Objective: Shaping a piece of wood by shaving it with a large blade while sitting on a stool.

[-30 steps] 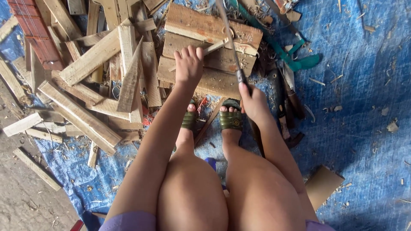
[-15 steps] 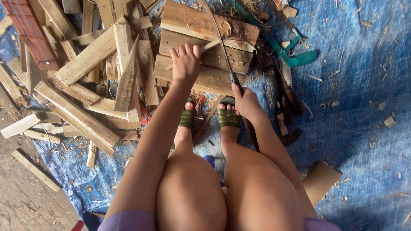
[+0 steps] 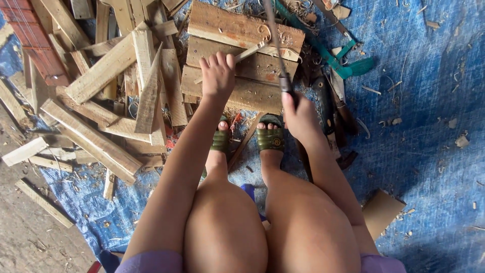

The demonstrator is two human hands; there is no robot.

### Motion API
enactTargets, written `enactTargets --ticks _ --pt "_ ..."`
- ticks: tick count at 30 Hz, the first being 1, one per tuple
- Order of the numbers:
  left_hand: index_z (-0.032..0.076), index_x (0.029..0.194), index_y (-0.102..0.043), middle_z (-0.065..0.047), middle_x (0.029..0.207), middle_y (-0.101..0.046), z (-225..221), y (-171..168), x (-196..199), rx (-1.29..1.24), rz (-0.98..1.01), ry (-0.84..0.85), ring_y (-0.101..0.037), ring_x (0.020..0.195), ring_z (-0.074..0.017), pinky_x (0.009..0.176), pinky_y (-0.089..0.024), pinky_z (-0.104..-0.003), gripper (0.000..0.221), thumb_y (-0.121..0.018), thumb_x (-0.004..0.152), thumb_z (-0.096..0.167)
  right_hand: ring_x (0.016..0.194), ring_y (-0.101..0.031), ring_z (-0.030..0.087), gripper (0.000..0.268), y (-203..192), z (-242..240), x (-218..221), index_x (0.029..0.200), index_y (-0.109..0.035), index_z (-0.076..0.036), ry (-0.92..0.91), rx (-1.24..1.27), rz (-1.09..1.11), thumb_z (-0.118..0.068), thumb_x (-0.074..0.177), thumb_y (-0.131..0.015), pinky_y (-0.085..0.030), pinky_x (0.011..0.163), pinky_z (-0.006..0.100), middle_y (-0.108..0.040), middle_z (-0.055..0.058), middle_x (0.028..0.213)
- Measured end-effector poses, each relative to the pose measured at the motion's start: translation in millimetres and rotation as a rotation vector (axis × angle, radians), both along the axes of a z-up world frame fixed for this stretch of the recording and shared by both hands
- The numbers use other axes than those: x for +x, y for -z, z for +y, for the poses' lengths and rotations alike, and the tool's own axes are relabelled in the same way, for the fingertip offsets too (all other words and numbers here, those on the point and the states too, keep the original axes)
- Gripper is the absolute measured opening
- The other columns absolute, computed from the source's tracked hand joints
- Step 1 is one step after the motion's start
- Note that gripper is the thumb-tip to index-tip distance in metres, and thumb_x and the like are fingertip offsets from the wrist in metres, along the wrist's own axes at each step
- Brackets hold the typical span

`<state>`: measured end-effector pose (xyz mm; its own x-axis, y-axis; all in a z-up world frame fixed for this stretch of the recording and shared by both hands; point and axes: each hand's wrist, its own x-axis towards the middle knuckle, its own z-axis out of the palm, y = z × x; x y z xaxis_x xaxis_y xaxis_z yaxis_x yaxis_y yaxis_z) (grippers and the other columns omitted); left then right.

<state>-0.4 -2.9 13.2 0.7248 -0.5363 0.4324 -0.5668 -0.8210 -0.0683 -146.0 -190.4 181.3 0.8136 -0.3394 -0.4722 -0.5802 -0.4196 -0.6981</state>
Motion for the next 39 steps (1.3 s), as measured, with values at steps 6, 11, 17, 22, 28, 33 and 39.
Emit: enactTargets --ticks 6,11,17,22,28,33,39 --pt "0.010 0.090 -0.049 -0.009 0.080 -0.049 1.6 -5.2 -2.7 0.029 0.041 0.002 -0.054 0.073 -0.0322 0.081 -0.042 -0.056 0.006 -0.055 0.090 0.013 0.044 -0.066 0.024 0.062 32.4 -11.8 10.0 0.085 -0.064 0.001 -0.115 0.056 0.276 -0.050 0.109 -0.038 -0.053 0.047 0.035 -0.062 0.010 0.049" --pt "0.011 0.093 -0.050 -0.008 0.083 -0.050 1.7 -6.7 -2.2 0.045 0.090 -0.005 -0.055 0.075 -0.0316 0.082 -0.042 -0.057 0.006 -0.056 0.091 0.013 0.048 -0.069 0.022 0.061 30.5 -5.3 8.2 0.093 -0.063 0.001 -0.068 0.068 0.286 -0.053 0.108 -0.040 -0.056 0.050 0.035 -0.065 0.011 0.055" --pt "0.011 0.094 -0.049 -0.007 0.085 -0.051 2.3 -5.1 -4.0 0.067 0.119 -0.013 -0.056 0.075 -0.0301 0.080 -0.042 -0.054 0.003 -0.052 0.094 0.011 0.049 -0.067 0.021 0.045 -6.8 -3.3 3.6 0.104 -0.063 0.005 -0.002 0.051 0.049 -0.037 0.109 -0.046 -0.055 0.049 0.032 -0.065 0.011 0.061" --pt "0.010 0.095 -0.048 -0.008 0.084 -0.052 2.0 -9.0 0.3 0.062 0.105 -0.015 -0.058 0.074 -0.0306 0.078 -0.043 -0.054 0.003 -0.050 0.097 0.011 0.050 -0.066 0.025 0.039 14.8 -2.3 -7.0 0.099 -0.061 0.004 0.000 0.066 -0.188 -0.030 0.109 -0.045 -0.054 0.050 0.035 -0.064 0.014 0.060" --pt "0.011 0.091 -0.047 -0.006 0.080 -0.049 0.9 1.9 3.5 0.056 0.046 -0.004 -0.056 0.069 -0.0300 0.078 -0.043 -0.055 0.006 -0.051 0.095 0.013 0.048 -0.069 0.022 0.065 47.6 -6.8 -4.7 0.092 -0.064 0.003 -0.064 0.112 0.272 -0.052 0.110 -0.034 -0.057 0.048 0.034 -0.065 0.013 0.058" --pt "0.012 0.088 -0.046 -0.007 0.078 -0.047 3.6 -2.5 1.2 0.057 -0.003 0.005 -0.054 0.067 -0.0290 0.072 -0.043 -0.052 0.009 -0.053 0.092 0.016 0.050 -0.070 0.024 0.066 35.2 -6.8 -5.6 0.103 -0.064 0.009 -0.057 0.154 0.277 -0.053 0.108 -0.040 -0.059 0.052 0.038 -0.067 0.014 0.060" --pt "0.013 0.091 -0.048 -0.004 0.080 -0.048 2.2 -2.6 1.9 0.052 0.032 0.015 -0.055 0.068 -0.0297 0.072 -0.044 -0.052 0.005 -0.051 0.095 0.013 0.051 -0.070 0.021 0.053 -14.6 -3.9 5.4 0.109 -0.064 0.008 0.003 0.045 0.101 -0.043 0.107 -0.050 -0.056 0.050 0.034 -0.067 0.012 0.062"
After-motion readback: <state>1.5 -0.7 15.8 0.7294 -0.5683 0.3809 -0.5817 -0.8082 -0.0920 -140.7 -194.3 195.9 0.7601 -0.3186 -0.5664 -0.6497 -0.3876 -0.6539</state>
